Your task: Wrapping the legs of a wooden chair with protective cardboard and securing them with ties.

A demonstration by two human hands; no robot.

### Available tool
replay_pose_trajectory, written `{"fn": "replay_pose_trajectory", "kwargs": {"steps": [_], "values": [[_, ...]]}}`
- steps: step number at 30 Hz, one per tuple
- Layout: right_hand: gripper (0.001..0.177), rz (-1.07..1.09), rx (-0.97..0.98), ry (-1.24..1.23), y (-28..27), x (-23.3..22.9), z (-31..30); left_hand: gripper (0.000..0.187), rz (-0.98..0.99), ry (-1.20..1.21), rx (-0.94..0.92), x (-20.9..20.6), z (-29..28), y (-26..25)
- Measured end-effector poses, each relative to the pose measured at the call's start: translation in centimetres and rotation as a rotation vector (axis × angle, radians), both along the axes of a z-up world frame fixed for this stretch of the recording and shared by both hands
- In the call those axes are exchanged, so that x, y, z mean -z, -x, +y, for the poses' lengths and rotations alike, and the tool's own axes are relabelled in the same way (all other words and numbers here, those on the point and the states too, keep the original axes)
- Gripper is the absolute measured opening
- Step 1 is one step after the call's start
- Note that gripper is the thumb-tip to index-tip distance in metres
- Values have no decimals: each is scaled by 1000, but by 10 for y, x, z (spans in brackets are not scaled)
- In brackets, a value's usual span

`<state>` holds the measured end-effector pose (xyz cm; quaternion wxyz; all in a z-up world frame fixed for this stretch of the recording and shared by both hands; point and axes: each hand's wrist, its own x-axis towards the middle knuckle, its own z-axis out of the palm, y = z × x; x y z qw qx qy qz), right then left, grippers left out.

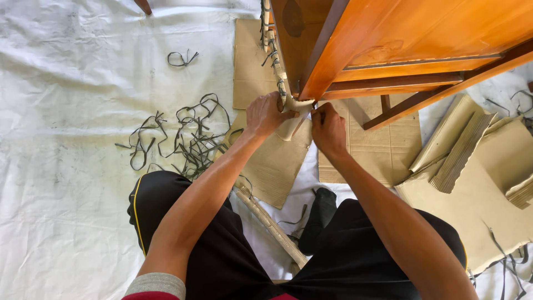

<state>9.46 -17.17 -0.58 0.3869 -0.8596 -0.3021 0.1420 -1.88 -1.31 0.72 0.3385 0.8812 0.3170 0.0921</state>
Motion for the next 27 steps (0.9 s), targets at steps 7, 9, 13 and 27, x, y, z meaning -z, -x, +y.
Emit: {"fn": "replay_pose_trajectory", "kwargs": {"steps": [7, 9, 13, 27], "values": [[13, -228, -95, -97, 17, -24, -17, 33, -62, -77, 77, 19, -3, -9], [12, -301, -129, -104, 16, -25, -20, 30, -81, -127, 92, 31, -5, -13], [13, -397, -168, -68, 16, -28, -24, 24, -123, -157, 78, 30, -14, -12], [9, -450, -310, -115, 7, -6, -22, 25, -99, -354, 114, 39, -22, -3]]}}
